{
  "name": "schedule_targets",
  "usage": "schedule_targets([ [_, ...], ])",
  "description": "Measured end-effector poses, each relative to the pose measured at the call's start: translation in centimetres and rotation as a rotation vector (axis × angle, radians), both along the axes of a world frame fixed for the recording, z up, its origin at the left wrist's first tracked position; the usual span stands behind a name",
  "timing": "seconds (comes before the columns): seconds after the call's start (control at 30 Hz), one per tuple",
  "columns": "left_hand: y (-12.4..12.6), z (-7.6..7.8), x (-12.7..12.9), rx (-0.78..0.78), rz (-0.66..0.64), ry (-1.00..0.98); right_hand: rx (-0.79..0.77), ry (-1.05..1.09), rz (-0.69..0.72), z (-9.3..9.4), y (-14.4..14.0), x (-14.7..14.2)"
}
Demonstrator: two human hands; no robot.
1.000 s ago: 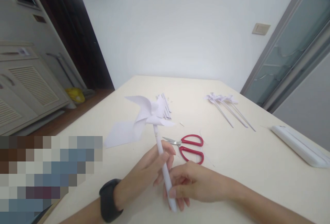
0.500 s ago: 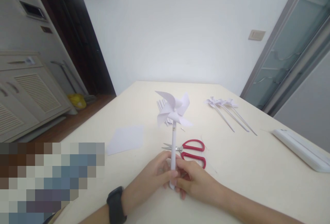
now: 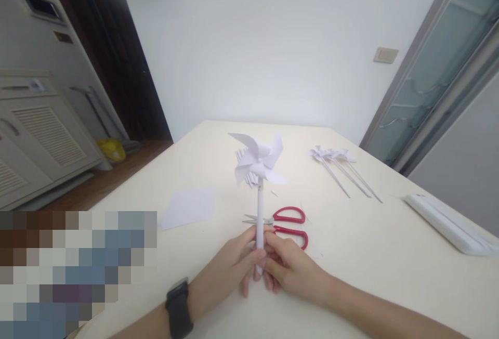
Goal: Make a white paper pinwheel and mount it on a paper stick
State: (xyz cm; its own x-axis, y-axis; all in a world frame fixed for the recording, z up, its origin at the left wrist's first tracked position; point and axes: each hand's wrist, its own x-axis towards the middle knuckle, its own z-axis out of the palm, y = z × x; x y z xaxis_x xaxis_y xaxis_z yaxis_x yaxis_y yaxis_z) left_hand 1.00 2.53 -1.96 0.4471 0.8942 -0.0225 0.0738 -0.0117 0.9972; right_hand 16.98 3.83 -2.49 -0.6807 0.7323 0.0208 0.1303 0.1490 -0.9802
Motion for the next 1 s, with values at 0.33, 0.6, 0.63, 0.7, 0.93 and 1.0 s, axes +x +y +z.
schedule_targets([
  [0.33, 0.0, -0.3, 0.1, 0.016, -0.034, -0.048, 0.019, 0.040, 0.002, 0.0, 0.4, 0.2],
  [0.6, 0.4, -1.0, -0.1, 0.072, -0.032, -0.020, -0.030, 0.011, 0.106, 0.2, 1.3, 0.8],
  [0.63, 0.4, -1.1, -0.1, 0.067, -0.031, -0.019, -0.029, 0.008, 0.107, 0.2, 1.3, 0.8],
  [0.7, 0.5, -1.3, -0.2, 0.055, -0.027, -0.018, -0.029, -0.001, 0.107, 0.2, 1.4, 0.8],
  [0.93, 0.2, -0.5, -0.1, 0.059, -0.026, -0.010, -0.027, -0.033, 0.095, 0.6, 1.2, 0.8],
  [1.0, -0.1, -0.2, -0.1, 0.089, 0.006, 0.020, -0.014, -0.046, 0.063, 1.0, 1.2, 1.0],
])
